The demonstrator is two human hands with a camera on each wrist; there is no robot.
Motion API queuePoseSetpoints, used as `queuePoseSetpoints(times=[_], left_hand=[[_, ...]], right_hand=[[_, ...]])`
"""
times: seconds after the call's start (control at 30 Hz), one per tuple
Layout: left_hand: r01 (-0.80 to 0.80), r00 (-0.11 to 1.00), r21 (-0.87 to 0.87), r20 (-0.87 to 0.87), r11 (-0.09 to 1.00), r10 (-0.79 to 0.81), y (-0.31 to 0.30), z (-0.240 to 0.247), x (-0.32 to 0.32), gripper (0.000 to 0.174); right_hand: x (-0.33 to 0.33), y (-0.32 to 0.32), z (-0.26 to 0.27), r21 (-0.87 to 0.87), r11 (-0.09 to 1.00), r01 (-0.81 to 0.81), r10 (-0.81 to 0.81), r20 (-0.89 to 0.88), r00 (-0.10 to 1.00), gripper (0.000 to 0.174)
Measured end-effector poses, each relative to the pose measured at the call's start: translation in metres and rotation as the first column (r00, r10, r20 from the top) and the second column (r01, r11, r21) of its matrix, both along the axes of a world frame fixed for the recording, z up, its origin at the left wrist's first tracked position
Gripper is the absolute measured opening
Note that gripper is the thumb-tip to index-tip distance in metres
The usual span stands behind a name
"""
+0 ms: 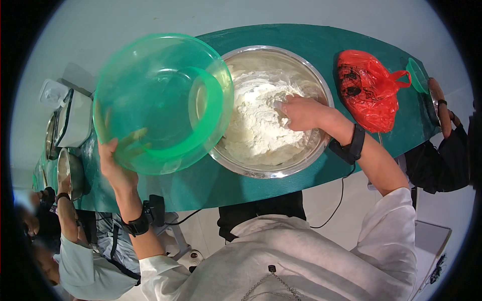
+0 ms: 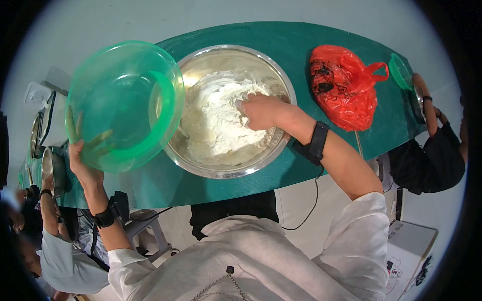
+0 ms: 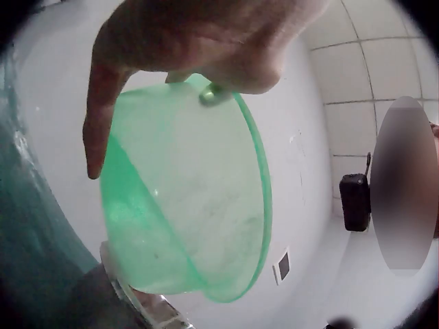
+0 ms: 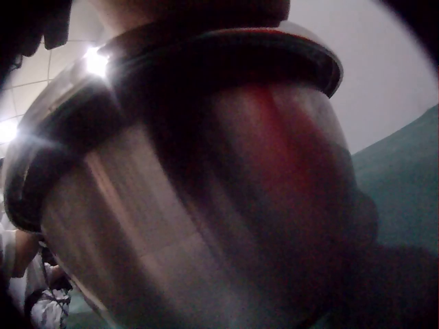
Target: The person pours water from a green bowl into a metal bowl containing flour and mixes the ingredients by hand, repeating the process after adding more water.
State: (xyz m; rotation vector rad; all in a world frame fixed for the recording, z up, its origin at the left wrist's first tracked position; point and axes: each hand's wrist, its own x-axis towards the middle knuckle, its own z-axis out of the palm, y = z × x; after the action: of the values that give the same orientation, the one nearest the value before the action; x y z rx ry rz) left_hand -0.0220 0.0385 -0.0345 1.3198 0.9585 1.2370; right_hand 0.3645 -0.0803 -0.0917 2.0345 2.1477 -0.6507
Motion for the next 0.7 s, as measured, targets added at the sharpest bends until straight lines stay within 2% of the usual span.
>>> queuePoseSetpoints(times=[0.03, 0.1, 0.13, 0.2, 0.23, 0.3, 0.4, 0.43, 0.5, 0.57, 0.63, 0.67, 0.7], left_hand=[[0.0, 1.0, 0.0, 0.0, 1.0, 0.0, 0.005, -0.004, -0.003, 0.062], [0.018, 0.999, -0.186, 0.042, 0.982, -0.011, 0.013, -0.01, -0.008, 0.062], [0.019, 0.999, -0.185, 0.043, 0.982, -0.011, 0.013, -0.011, -0.007, 0.062], [0.07, 0.972, -0.262, 0.237, 0.963, -0.007, 0.007, -0.006, 0.005, 0.063], [0.07, 0.971, -0.261, 0.238, 0.963, -0.006, 0.004, -0.004, 0.008, 0.063], [0.172, 0.968, -0.228, 0.22, 0.958, -0.122, -0.002, 0.002, 0.011, 0.062], [0.167, 0.967, -0.207, 0.224, 0.964, -0.119, -0.008, 0.005, 0.01, 0.062], [0.164, 0.967, -0.206, 0.226, 0.965, -0.116, -0.008, 0.002, 0.005, 0.062], [0.05, 0.948, -0.242, 0.316, 0.969, 0.03, -0.01, -0.011, -0.009, 0.064], [0.063, 0.945, -0.245, 0.326, 0.968, 0.021, -0.014, -0.021, -0.03, 0.065], [0.086, 0.943, -0.252, 0.333, 0.964, 0.003, -0.025, -0.031, -0.042, 0.067], [0.013, 0.953, -0.223, 0.297, 0.975, 0.055, -0.031, -0.035, -0.046, 0.068], [-0.06, 0.958, -0.189, 0.266, 0.98, 0.11, -0.036, -0.04, -0.049, 0.069]], right_hand=[[0.0, 0.0, 0.001, -0.005, 1.0, 0.0, 0.0, -0.002, 1.0, 0.059], [-0.001, 0.0, 0.002, -0.008, 1.0, -0.003, 0.003, 0.005, 1.0, 0.059], [-0.001, 0.0, 0.002, -0.011, 1.0, -0.006, 0.006, 0.011, 1.0, 0.06], [0.0, 0.001, 0.002, -0.022, 1.0, -0.011, 0.011, 0.012, 1.0, 0.06], [0.001, 0.001, 0.001, -0.035, 0.999, -0.016, 0.016, 0.012, 1.0, 0.061], [0.004, 0.001, -0.004, -0.028, 0.999, -0.032, 0.033, 0.016, 0.999, 0.061], [0.01, 0.003, 0.0, -0.062, 0.995, -0.074, 0.074, -0.007, 0.997, 0.059], [0.011, 0.003, 0.003, -0.099, 0.99, -0.099, 0.095, -0.037, 0.995, 0.058], [0.008, -0.001, 0.023, -0.077, 0.992, -0.104, 0.102, -0.032, 0.994, 0.062], [0.004, 0.001, 0.044, -0.063, 0.992, -0.11, 0.109, -0.026, 0.994, 0.067], [-0.002, 0.011, 0.058, -0.186, 0.981, 0.049, -0.033, 0.089, 0.996, 0.067], [-0.001, 0.019, 0.054, -0.186, 0.981, 0.055, -0.038, 0.092, 0.995, 0.067], [0.003, 0.031, 0.045, -0.223, 0.964, 0.145, -0.129, 0.081, 0.988, 0.068]])
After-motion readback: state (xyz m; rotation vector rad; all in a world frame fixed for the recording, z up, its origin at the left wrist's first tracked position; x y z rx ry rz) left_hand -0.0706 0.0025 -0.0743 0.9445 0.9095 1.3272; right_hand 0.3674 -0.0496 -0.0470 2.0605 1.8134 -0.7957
